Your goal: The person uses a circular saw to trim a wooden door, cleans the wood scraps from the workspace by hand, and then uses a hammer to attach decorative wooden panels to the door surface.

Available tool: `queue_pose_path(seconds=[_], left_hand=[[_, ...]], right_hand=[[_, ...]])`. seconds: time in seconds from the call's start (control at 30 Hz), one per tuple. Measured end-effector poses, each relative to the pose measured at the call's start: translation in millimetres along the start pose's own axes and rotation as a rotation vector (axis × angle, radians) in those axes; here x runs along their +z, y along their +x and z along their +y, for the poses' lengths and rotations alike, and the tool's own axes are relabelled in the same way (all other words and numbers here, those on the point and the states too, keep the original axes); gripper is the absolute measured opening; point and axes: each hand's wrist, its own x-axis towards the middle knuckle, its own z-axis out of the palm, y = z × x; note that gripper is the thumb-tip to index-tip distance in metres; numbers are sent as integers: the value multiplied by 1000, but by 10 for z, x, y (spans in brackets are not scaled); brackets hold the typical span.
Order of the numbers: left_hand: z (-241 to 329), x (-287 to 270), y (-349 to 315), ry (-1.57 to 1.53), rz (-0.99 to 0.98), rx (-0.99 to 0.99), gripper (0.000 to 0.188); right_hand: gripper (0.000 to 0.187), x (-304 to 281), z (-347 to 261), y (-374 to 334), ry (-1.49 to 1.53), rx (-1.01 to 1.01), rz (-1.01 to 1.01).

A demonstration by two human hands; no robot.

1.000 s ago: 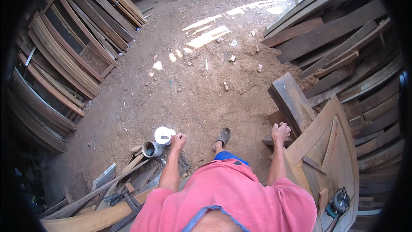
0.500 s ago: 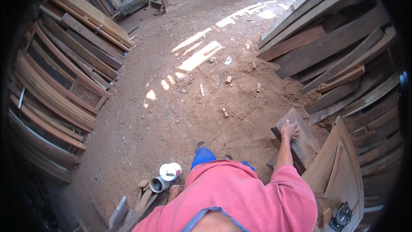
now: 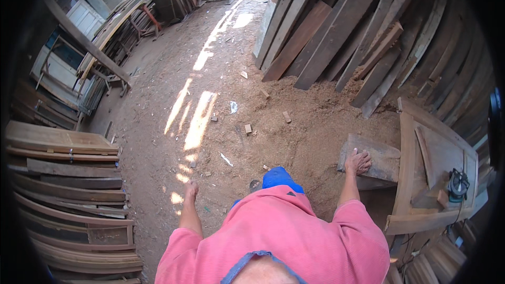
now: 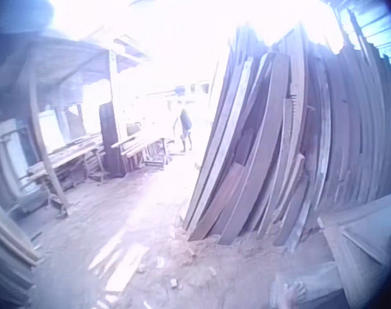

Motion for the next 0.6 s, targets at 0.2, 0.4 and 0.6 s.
queue_pose_path(seconds=[0.2, 0.4, 0.6], left_hand=[[2347, -97, 988, -496, -72, 288, 32], [2769, 1619, 679, -312, -461, 84, 26], [3455, 3371, -47, 332, -1204, 184, 42]], right_hand=[[55, -61, -208, -18, -65, 106, -22], [49, 3, -255, 17, -12, 101, -11], [44, 5, -128, 22, -5, 104, 14]])
